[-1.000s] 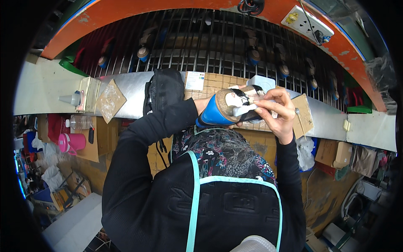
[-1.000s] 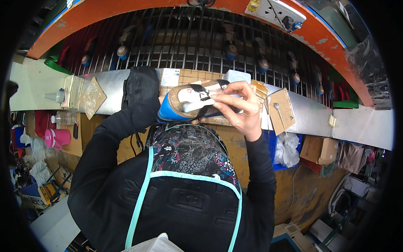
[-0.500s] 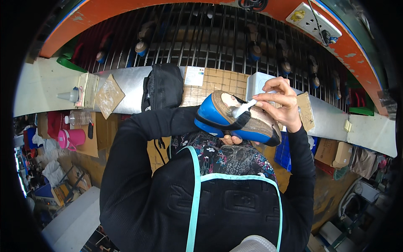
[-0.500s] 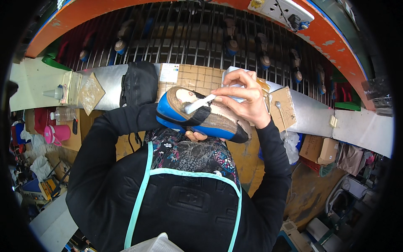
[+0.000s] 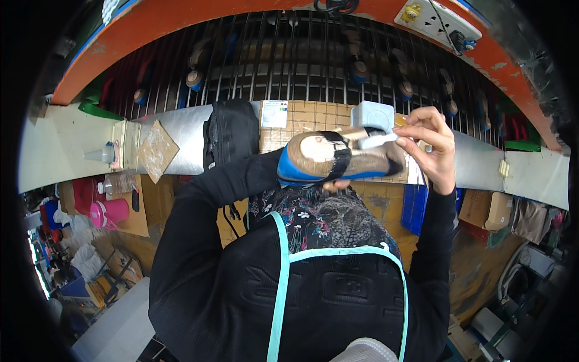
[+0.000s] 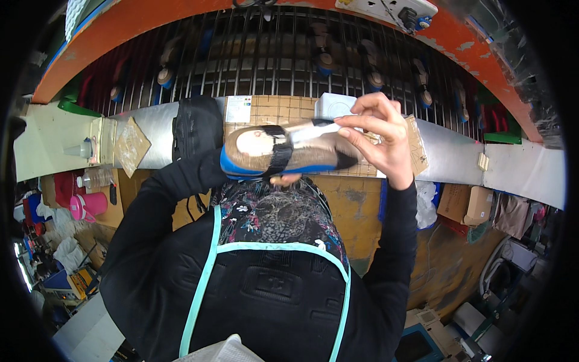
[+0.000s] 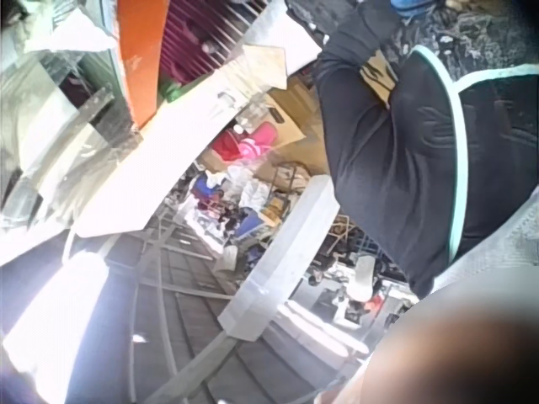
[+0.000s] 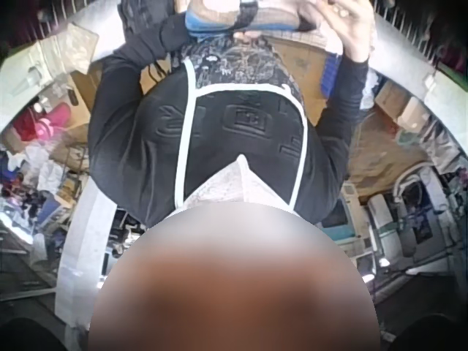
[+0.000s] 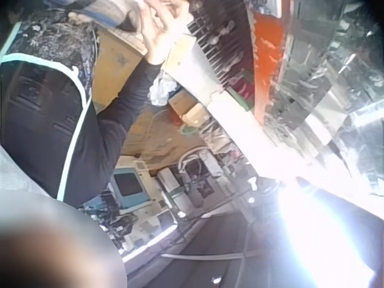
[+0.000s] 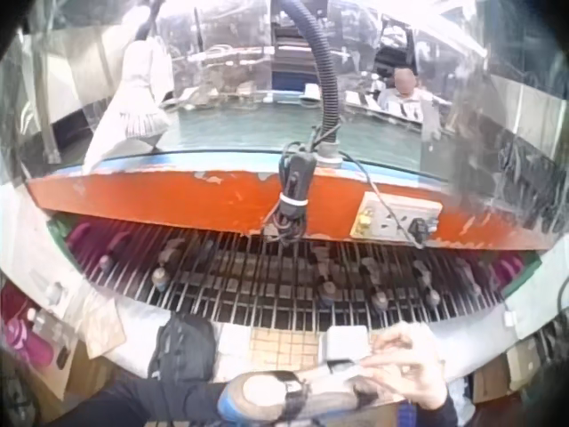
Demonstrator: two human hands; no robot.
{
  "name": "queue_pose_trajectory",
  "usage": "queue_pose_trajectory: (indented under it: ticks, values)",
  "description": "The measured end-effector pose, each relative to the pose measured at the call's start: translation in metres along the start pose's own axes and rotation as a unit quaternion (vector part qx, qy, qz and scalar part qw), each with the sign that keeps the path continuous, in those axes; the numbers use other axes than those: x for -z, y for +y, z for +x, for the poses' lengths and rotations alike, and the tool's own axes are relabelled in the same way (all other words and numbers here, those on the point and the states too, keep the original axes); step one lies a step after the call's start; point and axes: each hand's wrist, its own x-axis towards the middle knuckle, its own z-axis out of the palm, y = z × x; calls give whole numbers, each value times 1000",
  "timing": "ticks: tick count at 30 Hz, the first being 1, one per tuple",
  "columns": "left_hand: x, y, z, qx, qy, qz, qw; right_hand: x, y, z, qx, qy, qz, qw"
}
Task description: The person cleans a blue and black sandal using a small brush and a white cleaning solution. They repeatedly dip the brush into the solution and scrub the sandal's sole and straps, then place the sandal on a conveyor belt.
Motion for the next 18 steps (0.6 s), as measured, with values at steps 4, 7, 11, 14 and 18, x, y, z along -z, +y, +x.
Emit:
queue_pose_trajectory:
  ticks: [4,7,11,14,18]
  values:
    - [-22,38,-8,-245,370,49,895,-28,-25,-32,-84,52,-11,995]
    - [-49,49,-10,-284,474,276,786,-56,-42,-46,-129,74,86,985]
    - [-71,47,-1,-288,497,388,721,-75,-42,-45,-62,105,-108,987]
    - [-76,41,-2,-264,523,435,684,-75,-27,-34,-39,178,-210,961]
    - [-73,30,-19,-229,494,463,699,-54,-4,-8,-71,286,-213,931]
